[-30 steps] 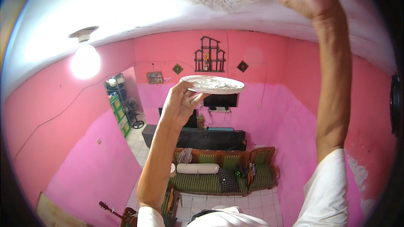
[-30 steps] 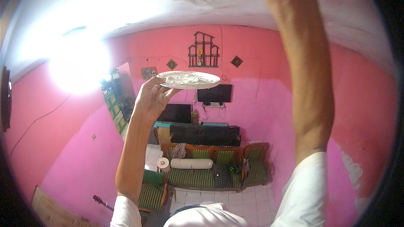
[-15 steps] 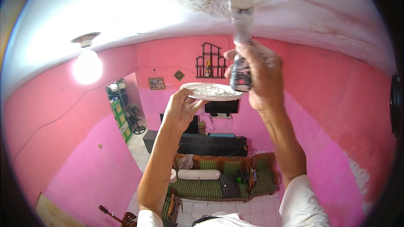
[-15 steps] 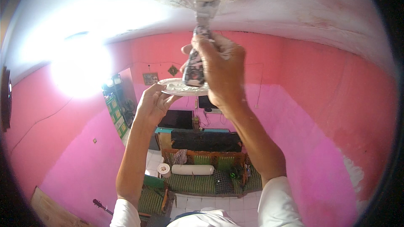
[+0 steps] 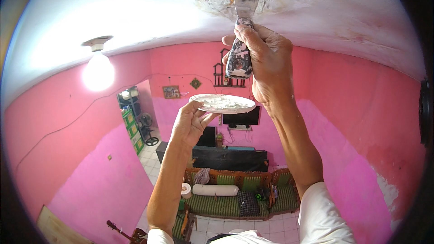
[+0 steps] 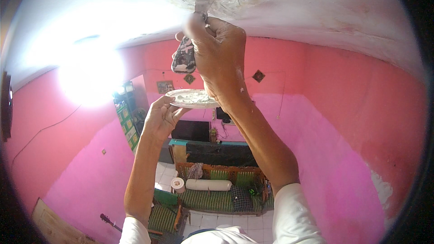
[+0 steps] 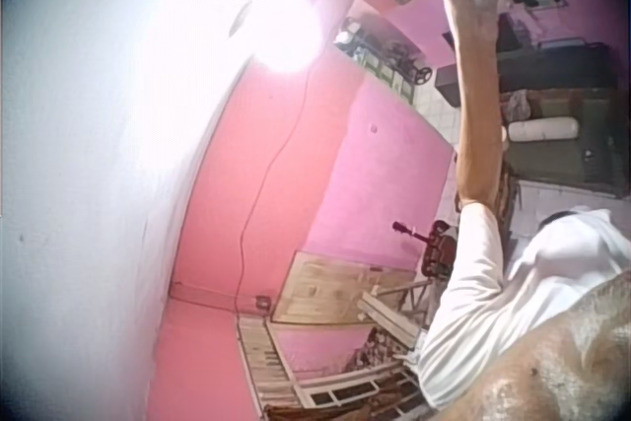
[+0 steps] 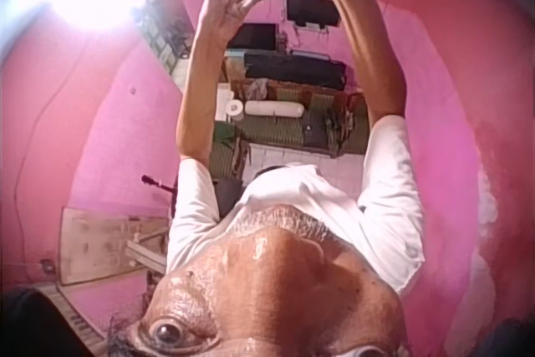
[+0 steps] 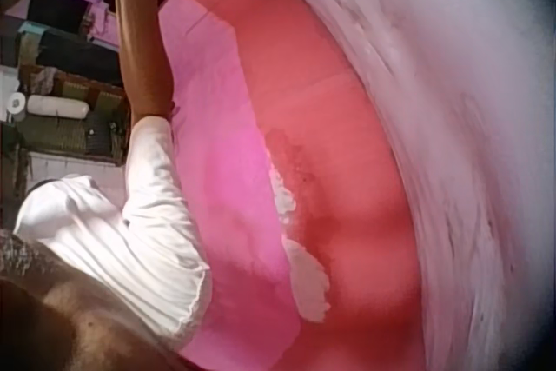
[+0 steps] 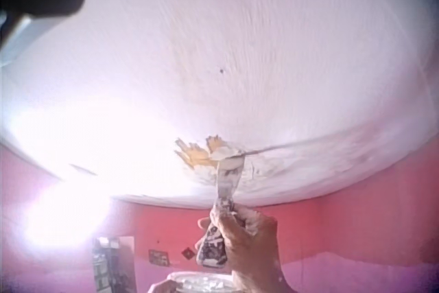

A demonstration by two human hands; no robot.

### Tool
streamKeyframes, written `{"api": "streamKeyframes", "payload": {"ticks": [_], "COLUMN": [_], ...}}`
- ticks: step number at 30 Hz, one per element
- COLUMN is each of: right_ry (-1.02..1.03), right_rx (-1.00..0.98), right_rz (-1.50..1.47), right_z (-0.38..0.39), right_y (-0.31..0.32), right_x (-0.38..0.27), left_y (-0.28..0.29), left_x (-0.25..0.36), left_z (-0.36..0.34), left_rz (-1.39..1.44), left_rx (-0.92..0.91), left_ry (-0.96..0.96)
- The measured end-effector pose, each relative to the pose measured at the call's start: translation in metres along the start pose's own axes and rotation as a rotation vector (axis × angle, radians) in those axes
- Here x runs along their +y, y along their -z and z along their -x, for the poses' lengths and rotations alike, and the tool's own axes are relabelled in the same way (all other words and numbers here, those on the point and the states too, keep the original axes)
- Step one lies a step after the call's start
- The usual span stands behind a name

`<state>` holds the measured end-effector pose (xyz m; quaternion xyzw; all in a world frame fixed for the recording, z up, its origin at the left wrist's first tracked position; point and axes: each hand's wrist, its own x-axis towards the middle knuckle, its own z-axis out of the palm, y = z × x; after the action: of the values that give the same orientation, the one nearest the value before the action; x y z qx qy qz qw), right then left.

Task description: The person patches a damaged section of a ceiling using a putty knife and a plate acting as a hawk to hold joint compound. They scoop compound from the plate and spread it over a hole in the ceiling panels with the putty knife.

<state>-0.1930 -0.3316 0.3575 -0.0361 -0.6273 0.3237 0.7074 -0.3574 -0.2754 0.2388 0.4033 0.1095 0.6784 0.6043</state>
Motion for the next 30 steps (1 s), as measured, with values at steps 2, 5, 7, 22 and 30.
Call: {"api": "streamKeyframes", "payload": {"ticks": [2, 5, 7, 22, 30], "right_ry": [0.011, 0.039, 0.054, -0.085, 0.093], "right_rx": [-0.02, -0.045, -0.056, 0.048, -0.048], "right_rz": [0.009, 0.039, 0.048, -0.023, 0.051], "right_z": [0.005, 0.011, 0.017, -0.007, 0.011], "right_y": [-0.003, -0.004, -0.005, 0.003, -0.025], "right_x": [-0.009, -0.021, -0.029, 0.023, 0.005], "left_y": [-0.001, -0.008, -0.012, 0.008, 0.012], "left_x": [0.001, 0.002, 0.002, 0.007, 0.02], "left_z": [0.001, 0.003, 0.006, 0.012, 0.029], "left_rz": [-0.005, -0.013, -0.017, -0.085, -0.099], "left_rx": [0.016, 0.028, 0.025, 0.1, 0.154], "left_ry": [-0.021, -0.029, -0.042, -0.094, -0.114]}}
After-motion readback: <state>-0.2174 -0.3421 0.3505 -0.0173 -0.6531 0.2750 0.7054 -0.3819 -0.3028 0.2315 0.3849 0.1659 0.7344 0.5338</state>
